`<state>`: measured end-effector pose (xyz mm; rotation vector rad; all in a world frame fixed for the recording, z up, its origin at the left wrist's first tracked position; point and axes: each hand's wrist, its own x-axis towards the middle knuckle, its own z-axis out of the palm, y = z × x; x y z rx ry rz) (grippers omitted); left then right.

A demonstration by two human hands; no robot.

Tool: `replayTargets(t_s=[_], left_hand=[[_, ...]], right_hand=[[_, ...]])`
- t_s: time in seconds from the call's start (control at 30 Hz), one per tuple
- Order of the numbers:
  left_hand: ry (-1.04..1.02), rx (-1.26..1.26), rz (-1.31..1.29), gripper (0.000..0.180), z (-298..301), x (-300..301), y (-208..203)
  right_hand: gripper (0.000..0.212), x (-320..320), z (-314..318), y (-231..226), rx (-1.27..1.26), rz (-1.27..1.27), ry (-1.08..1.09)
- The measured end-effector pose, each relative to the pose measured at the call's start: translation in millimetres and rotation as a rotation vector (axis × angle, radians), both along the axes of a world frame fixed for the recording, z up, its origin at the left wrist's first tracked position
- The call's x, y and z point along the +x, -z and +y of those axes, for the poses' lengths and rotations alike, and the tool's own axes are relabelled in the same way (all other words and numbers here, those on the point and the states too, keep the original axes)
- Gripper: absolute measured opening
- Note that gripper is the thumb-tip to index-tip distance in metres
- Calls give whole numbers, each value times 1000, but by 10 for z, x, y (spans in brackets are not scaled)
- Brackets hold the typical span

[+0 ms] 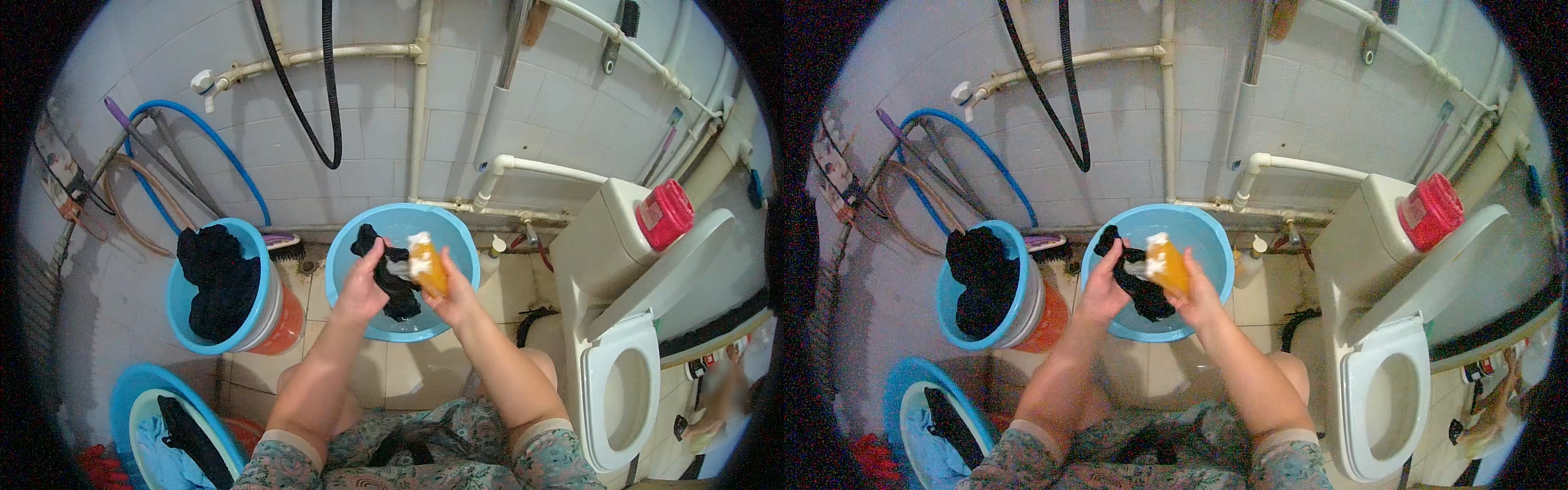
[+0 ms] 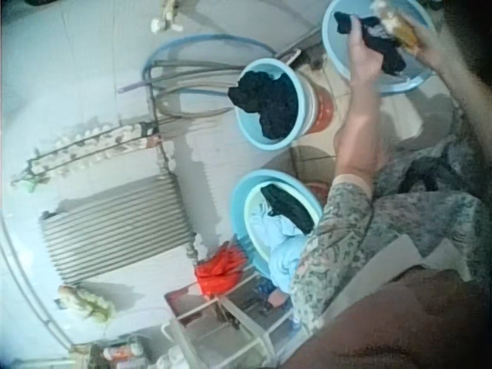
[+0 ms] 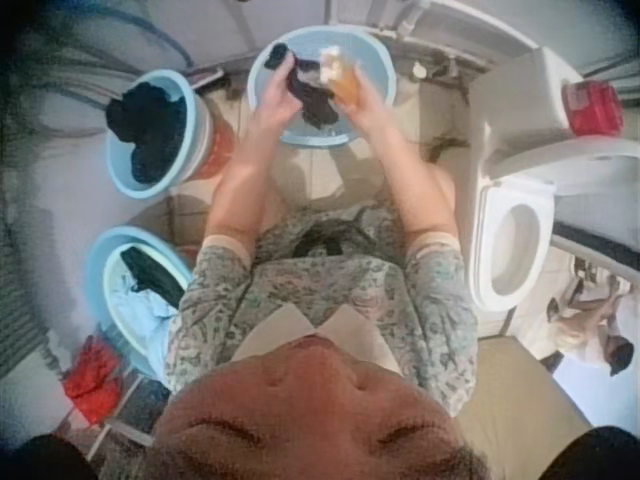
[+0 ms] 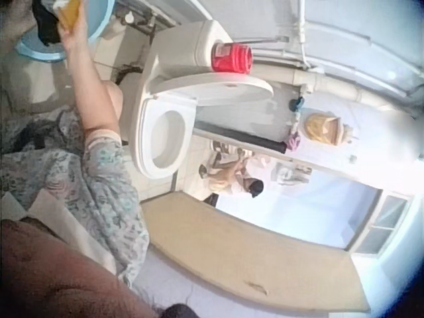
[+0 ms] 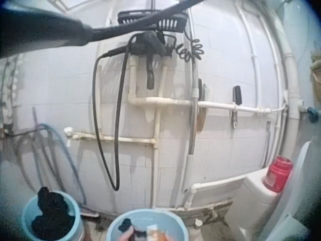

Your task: The person sits on the floor and washes a black garment by hand in a blue basin. They repeatedly submerge, wring, and scrub the item, then apply liquid detergent from a bottle and continue scrubbing to create suds.

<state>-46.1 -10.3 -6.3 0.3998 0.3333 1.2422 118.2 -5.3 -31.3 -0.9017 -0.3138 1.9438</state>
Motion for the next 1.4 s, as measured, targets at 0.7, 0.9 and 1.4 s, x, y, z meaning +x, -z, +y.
replayTargets(t_s=[0.7, 0.9, 1.4], left_hand=[[-69, -90, 126, 44, -278, 533, 171], [-43, 143, 47, 44, -140, 277, 304], [-92, 385, -273, 40, -223, 540, 616]], right_hand=[[62, -294, -3, 3, 757, -1177, 356], [68, -540, -334, -273, 1120, -1512, 314], [64, -451, -329, -460, 1334, -1619, 152]])
